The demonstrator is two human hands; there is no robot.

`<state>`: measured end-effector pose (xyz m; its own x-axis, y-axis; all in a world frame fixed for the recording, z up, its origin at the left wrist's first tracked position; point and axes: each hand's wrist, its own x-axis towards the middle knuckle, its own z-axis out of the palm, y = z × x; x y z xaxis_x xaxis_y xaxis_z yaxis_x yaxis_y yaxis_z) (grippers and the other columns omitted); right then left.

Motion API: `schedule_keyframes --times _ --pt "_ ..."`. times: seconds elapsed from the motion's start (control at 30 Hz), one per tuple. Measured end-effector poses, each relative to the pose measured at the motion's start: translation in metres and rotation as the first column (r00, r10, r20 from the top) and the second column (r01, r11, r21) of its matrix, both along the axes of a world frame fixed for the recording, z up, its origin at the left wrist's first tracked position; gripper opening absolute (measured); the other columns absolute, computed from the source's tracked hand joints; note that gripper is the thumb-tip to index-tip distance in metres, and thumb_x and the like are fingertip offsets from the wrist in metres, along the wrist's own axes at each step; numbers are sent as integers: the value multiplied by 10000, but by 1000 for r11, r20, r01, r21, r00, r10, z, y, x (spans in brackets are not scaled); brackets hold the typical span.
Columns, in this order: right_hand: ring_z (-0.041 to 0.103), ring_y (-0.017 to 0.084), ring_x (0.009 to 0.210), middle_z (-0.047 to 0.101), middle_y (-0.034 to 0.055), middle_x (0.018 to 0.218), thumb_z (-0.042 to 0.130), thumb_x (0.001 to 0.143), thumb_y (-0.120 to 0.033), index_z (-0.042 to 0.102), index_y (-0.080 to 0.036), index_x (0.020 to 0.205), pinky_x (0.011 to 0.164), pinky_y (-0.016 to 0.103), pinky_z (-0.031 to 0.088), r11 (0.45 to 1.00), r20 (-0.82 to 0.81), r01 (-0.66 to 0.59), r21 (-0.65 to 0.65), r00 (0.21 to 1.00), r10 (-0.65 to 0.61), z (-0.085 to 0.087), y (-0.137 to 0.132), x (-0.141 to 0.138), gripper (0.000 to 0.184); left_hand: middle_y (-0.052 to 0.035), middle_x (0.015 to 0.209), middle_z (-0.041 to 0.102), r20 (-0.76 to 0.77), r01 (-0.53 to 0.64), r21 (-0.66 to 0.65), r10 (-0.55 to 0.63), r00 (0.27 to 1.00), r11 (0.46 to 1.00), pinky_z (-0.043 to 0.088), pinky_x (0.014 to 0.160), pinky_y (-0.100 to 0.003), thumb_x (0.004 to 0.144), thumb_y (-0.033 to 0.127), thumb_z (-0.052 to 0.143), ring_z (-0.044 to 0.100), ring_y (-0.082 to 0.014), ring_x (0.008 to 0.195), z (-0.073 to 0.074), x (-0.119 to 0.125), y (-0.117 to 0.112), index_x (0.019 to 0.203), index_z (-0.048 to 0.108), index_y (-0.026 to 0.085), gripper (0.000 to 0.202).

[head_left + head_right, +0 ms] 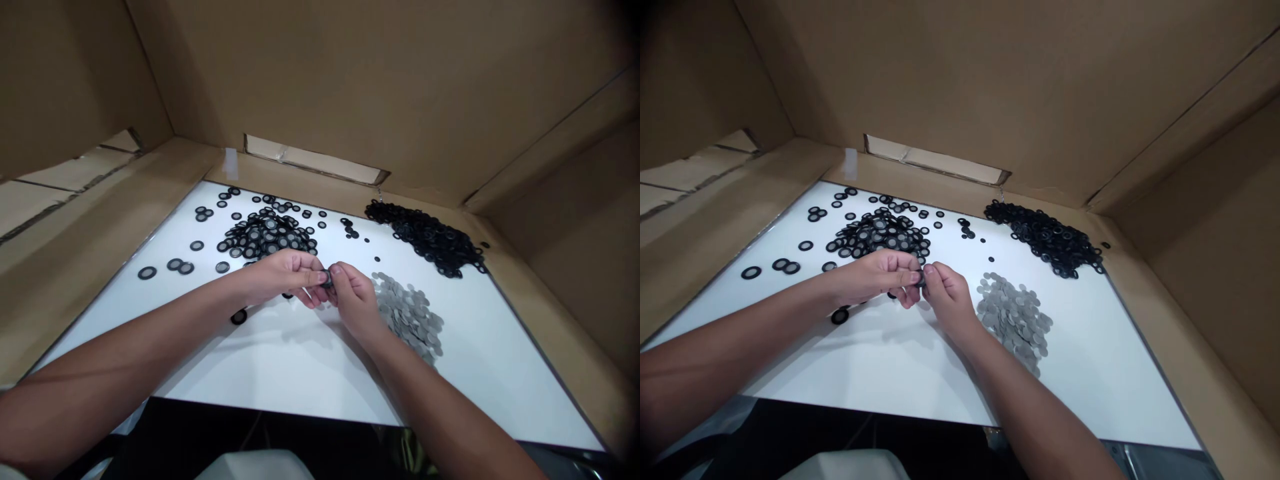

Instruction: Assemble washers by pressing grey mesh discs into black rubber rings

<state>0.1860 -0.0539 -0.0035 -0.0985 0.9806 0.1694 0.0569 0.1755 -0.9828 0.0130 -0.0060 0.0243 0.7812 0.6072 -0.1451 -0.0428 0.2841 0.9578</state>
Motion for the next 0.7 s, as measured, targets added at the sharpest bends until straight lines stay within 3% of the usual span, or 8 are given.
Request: schedule_keyframes --times 0.5,0.6,0.7 --pt "370 86 455 361 -63 513 531 917 -465 400 -208 632 447 231 320 998 -242 12 -60 970 -27 5 -5 -10 405 -35 714 715 76 -19 -53 23 997 998 529 641 -225 860 310 683 675 -115 653 5 1 -5 764 588 137 220" --pt "378 89 457 378 -61 511 510 936 -450 408 -207 642 447 231 311 999 -195 13 -33 981 -19 7 -7 -8 395 -28 692 706 67 -14 -20 15 998 1000 522 629 -212 869 289 671 669 -108 645 7 1 -6 759 584 139 206" --pt "380 92 467 405 -51 513 464 962 -429 406 -203 626 469 239 321 999 -21 8 46 1000 -7 11 -8 -3 409 -25 685 698 27 6 -4 -6 1000 1000 531 632 -221 865 280 672 667 -113 652 8 -2 -5 748 567 141 209"
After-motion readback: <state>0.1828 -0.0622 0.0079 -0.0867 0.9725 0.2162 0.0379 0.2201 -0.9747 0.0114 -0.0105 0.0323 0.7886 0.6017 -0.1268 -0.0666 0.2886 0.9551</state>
